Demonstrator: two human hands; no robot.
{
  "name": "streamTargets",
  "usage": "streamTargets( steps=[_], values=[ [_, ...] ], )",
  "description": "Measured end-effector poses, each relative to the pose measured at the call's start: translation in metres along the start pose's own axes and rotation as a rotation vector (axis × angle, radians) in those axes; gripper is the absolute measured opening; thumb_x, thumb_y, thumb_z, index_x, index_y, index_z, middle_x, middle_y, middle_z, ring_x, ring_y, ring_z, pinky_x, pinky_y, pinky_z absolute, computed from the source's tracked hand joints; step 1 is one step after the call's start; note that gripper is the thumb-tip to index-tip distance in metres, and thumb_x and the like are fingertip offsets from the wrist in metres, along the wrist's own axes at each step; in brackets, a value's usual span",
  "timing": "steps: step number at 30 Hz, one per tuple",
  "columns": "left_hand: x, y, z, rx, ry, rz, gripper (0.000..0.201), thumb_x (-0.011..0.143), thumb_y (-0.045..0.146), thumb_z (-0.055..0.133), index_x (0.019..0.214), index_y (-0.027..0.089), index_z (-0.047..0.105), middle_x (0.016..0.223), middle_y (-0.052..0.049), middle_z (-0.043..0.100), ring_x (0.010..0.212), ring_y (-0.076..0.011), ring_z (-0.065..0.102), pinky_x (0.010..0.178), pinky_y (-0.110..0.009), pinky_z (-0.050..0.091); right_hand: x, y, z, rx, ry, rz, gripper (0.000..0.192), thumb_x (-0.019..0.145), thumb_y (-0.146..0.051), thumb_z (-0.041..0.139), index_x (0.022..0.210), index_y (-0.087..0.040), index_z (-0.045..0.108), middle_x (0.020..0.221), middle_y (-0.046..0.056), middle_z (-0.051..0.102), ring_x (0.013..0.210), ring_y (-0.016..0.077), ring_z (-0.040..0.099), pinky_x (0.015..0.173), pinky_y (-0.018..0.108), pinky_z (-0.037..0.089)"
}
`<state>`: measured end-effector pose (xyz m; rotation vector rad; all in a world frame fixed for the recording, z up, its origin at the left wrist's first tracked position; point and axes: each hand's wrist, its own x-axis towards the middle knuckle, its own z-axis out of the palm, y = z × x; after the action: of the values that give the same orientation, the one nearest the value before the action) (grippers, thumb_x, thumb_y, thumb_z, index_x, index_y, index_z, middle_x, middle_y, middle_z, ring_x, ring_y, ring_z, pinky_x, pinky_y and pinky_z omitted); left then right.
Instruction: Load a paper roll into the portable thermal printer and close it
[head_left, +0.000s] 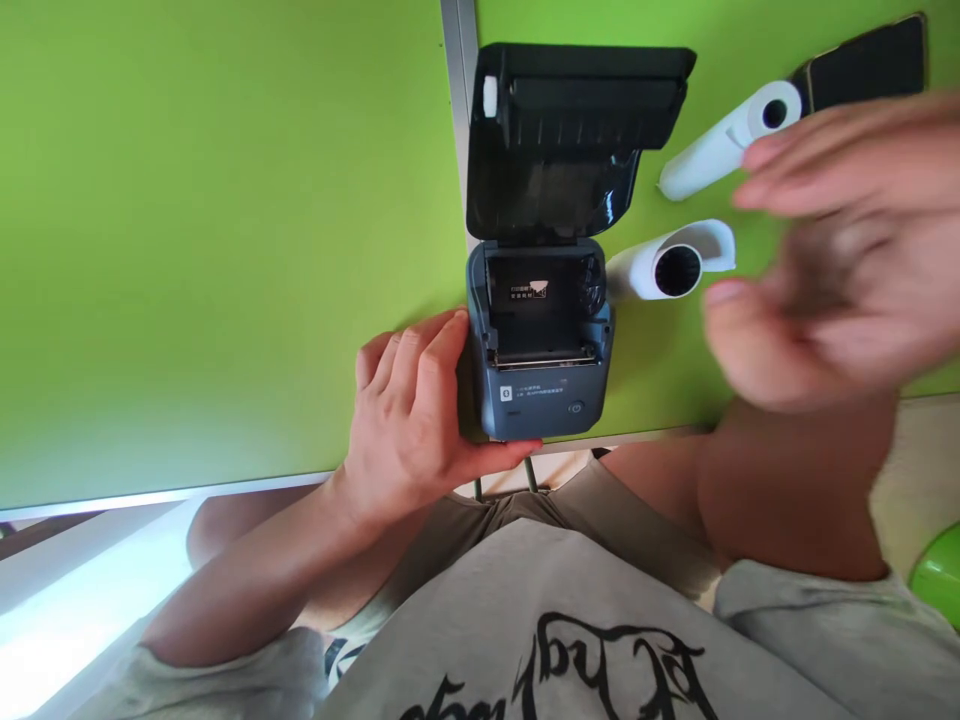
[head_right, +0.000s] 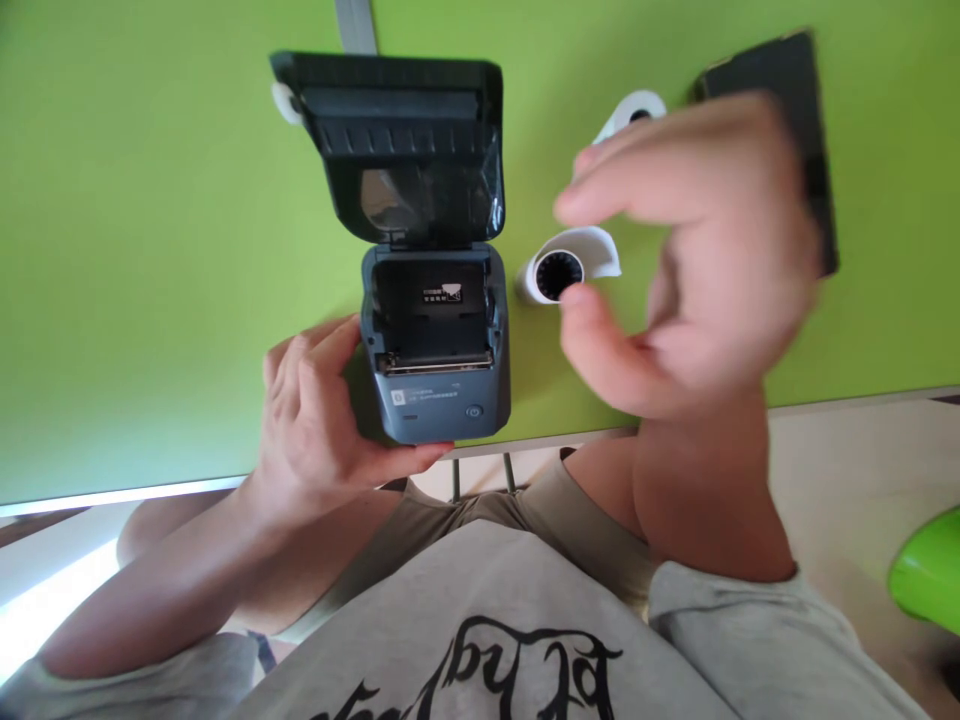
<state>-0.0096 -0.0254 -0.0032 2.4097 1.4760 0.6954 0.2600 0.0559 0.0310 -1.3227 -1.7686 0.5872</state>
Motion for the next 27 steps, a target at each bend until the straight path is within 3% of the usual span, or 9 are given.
streamTargets(
  steps=[3,6,18,23,27],
  values=[
    [0.000,0.001,0.000,0.017,-0.004,-0.006,0.103,0.081,0.087,0.057,0.152,0.016,0.033,0.123,-0.019,0.069,0.106,-0.0343,0.068,0.093,-0.049,0.048,-0.004,0.000,0.008,-0.043,-0.077,-0.313,0.042,0.072,-0.030,0.080,0.113,-0.031,0.069,0.108,0.001,0.072,0.112,0.0231,0.069,0.105,0.046,0.059],
    [0.001,0.001,0.001,0.023,0.010,0.004,0.104,0.081,0.089,0.054,0.152,0.017,0.033,0.123,-0.018,0.069,0.106,-0.0339,0.069,0.093,-0.047,0.048,-0.005,0.003,0.011,-0.115,-0.093,-0.378,0.051,0.075,-0.026,0.078,0.124,-0.032,0.064,0.113,0.003,0.071,0.113,0.0239,0.068,0.102,0.046,0.060],
    [0.001,0.000,-0.001,0.006,0.000,0.011,0.103,0.080,0.087,0.059,0.150,0.014,0.036,0.124,-0.021,0.068,0.107,-0.0355,0.068,0.093,-0.049,0.048,-0.002,0.013,0.012,-0.281,-0.162,-0.344,0.043,0.074,-0.017,0.077,0.114,-0.023,0.062,0.100,0.003,0.072,0.081,0.0141,0.063,0.081,0.033,0.054],
    [0.000,0.001,-0.001,-0.003,-0.009,-0.011,0.102,0.082,0.086,0.057,0.154,0.019,0.031,0.121,-0.019,0.069,0.104,-0.0348,0.068,0.091,-0.051,0.049,-0.002,0.019,0.014,-0.360,-0.152,-0.294,0.038,0.078,-0.028,0.080,0.112,-0.024,0.063,0.101,0.005,0.068,0.095,0.0185,0.067,0.080,0.034,0.054],
    [0.000,0.000,0.001,-0.005,0.007,-0.001,0.107,0.078,0.087,0.061,0.153,0.017,0.032,0.123,-0.018,0.069,0.105,-0.0345,0.069,0.092,-0.049,0.048,-0.003,0.026,0.015,-0.481,-0.122,-0.232,0.036,0.075,-0.041,0.083,0.102,-0.026,0.065,0.090,0.001,0.066,0.083,0.0166,0.066,0.073,0.032,0.052]
  ],
)
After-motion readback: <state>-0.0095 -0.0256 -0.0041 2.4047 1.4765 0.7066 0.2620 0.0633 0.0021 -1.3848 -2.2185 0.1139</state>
